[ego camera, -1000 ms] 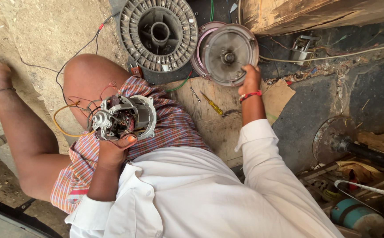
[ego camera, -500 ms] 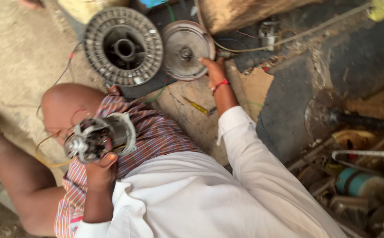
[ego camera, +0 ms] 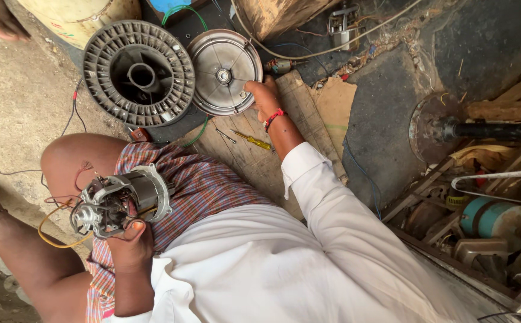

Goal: The person sits on the ground holding an electric motor on their lap and uses a screwdriver to work on it, prying and turning parts of the motor housing. They reposition the motor, handle its wires, and continue working on the motor with the screwdriver.

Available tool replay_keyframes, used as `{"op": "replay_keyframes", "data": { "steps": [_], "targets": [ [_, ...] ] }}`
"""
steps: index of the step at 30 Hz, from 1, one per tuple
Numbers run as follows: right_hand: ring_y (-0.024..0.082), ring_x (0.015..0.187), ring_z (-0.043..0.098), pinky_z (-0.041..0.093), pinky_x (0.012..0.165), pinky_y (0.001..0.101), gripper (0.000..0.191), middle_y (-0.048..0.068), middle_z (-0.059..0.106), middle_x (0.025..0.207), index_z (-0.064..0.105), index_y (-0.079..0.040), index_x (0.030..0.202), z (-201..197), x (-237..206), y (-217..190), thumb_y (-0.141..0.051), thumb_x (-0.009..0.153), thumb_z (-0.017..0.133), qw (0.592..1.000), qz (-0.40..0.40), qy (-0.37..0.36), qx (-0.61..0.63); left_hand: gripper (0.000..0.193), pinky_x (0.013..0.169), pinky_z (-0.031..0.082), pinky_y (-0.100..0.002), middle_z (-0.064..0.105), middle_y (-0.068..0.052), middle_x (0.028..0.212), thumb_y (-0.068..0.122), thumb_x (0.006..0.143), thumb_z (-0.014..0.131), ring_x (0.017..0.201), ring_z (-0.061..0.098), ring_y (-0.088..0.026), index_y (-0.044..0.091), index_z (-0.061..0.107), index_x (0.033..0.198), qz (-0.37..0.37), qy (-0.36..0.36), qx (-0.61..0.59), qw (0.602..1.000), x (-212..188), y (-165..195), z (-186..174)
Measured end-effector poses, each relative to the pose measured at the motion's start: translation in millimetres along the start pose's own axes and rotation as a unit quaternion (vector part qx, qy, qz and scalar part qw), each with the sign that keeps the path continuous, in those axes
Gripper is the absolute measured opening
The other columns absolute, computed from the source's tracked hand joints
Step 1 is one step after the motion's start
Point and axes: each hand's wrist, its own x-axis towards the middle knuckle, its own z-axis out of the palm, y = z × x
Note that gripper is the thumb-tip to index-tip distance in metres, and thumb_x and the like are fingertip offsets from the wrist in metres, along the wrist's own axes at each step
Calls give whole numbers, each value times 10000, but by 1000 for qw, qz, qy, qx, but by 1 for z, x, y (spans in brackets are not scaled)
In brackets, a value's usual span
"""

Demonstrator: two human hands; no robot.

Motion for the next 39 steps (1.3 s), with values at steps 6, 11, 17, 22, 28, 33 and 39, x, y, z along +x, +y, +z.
{"op": "replay_keyframes", "data": {
  "steps": [6,11,17,22,28,33,39],
  "targets": [
    [215,797,729,599,660,396,365,70,743,923,684,-58,1087,-3,-7,6,-123,729,711,997,-4,-34,67,846,1221,397,-344,572,-64,1407,116,760,880,1340,530,-201,27,483,1502,6,13,1,1000,0,0,-1],
    [224,854,691,556,734,393,334,72,729,960,698,-51,1070,-17,-2,20,-112,746,755,994,-29,-44,91,869,1226,401,-349,565,-58,1414,114,733,886,1363,529,-205,37,472,1493,7,5,-4,1000,3,-3,-7],
    [264,889,677,595,823,477,269,62,691,934,697,-81,996,-95,6,23,-127,747,789,976,57,-93,191,841,1139,456,-361,573,-65,1378,44,733,838,1277,556,-223,32,467,1487,-27,25,10,999,-2,-2,-17],
    [266,856,696,597,800,443,209,77,691,952,688,-67,1025,-190,8,19,-75,824,745,971,-49,-38,232,819,1116,469,-349,590,-62,1355,39,740,834,1245,572,-212,31,484,1480,-18,18,6,1000,-3,-6,-28],
    [294,952,730,626,840,489,278,93,720,1041,665,-64,1073,-271,5,20,-93,796,675,945,-50,90,310,803,1153,459,-390,597,-72,1363,119,779,873,1271,568,-231,22,499,1483,-9,-10,-11,1000,-1,-5,-23],
    [336,1064,713,599,932,542,264,124,718,1130,636,-42,1099,-284,1,34,-95,841,661,920,-48,119,371,827,1195,443,-435,594,-78,1391,135,760,878,1322,567,-255,42,483,1481,17,-26,-1,1000,0,0,-6],
    [375,1142,700,566,1012,590,346,171,719,1203,647,-17,1159,-287,2,52,-100,823,645,907,-32,89,410,827,1203,448,-389,589,-61,1365,91,761,900,1307,563,-216,45,484,1474,30,3,-7,1000,0,-8,-9]
  ]
}}
